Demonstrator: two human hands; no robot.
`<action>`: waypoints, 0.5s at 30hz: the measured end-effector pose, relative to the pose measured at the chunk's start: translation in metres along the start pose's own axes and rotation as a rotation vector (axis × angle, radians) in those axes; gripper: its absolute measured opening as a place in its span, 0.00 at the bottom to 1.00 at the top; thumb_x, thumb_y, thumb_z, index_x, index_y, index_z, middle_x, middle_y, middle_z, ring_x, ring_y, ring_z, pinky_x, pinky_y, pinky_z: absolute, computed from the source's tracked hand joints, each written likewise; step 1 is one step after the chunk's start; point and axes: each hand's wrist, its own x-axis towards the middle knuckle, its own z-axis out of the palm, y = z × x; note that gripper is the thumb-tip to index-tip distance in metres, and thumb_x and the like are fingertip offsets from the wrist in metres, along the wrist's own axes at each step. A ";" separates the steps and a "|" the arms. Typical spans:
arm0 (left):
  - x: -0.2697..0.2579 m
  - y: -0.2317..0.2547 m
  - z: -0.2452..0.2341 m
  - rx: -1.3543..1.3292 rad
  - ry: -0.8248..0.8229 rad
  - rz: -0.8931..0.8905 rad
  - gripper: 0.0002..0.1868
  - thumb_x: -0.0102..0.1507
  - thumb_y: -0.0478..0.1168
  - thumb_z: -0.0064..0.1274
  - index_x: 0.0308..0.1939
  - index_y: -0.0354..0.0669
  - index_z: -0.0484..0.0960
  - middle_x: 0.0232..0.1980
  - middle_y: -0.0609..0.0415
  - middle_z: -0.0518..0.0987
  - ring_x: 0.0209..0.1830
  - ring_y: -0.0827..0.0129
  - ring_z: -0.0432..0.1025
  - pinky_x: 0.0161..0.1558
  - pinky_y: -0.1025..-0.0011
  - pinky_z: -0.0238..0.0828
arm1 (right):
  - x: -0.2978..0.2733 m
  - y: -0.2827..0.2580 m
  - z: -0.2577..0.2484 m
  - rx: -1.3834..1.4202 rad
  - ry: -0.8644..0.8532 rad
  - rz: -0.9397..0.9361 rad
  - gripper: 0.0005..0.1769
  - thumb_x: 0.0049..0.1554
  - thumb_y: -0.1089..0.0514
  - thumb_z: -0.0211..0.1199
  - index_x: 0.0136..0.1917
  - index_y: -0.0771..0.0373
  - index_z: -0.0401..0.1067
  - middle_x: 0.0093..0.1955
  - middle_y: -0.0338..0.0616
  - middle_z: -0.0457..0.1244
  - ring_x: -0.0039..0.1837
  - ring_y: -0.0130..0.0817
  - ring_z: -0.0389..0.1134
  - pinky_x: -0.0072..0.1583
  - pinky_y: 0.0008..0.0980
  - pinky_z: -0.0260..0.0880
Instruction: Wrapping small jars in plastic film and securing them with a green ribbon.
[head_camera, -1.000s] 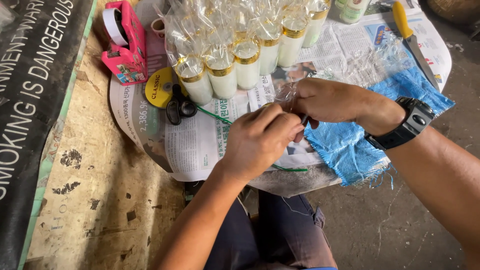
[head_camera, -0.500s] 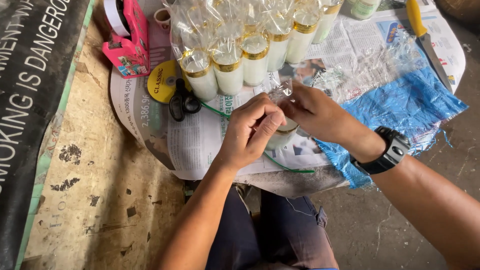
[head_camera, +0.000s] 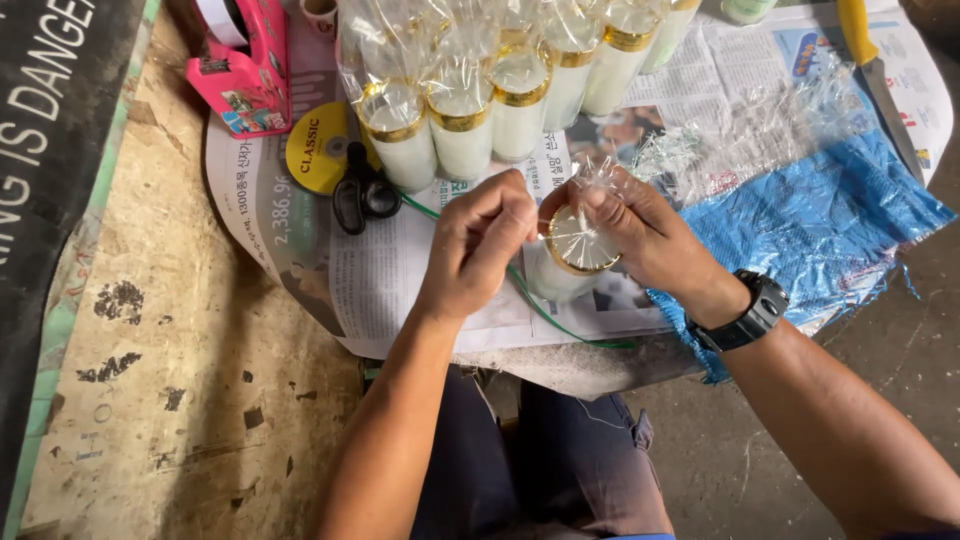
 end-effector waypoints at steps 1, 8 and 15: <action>0.003 0.003 -0.003 -0.040 0.012 -0.001 0.13 0.62 0.40 0.37 0.22 0.41 0.68 0.18 0.58 0.59 0.18 0.81 0.50 0.23 0.81 0.54 | 0.002 -0.018 0.007 0.022 -0.002 -0.019 0.16 0.57 0.50 0.44 0.36 0.62 0.62 0.36 0.42 0.60 0.39 0.24 0.56 0.43 0.22 0.58; -0.019 0.014 0.023 0.002 -0.055 0.047 0.12 0.58 0.37 0.40 0.18 0.42 0.66 0.15 0.58 0.58 0.13 0.75 0.51 0.19 0.77 0.55 | -0.004 0.004 -0.003 0.019 -0.028 -0.021 0.16 0.56 0.48 0.44 0.36 0.61 0.61 0.43 0.47 0.63 0.42 0.27 0.59 0.46 0.26 0.59; -0.020 0.025 0.036 0.518 -0.078 0.279 0.13 0.59 0.39 0.35 0.19 0.43 0.63 0.20 0.54 0.59 0.17 0.63 0.59 0.21 0.72 0.61 | -0.005 -0.003 0.008 0.028 0.083 -0.054 0.18 0.57 0.49 0.43 0.41 0.66 0.64 0.42 0.48 0.63 0.45 0.28 0.61 0.48 0.26 0.62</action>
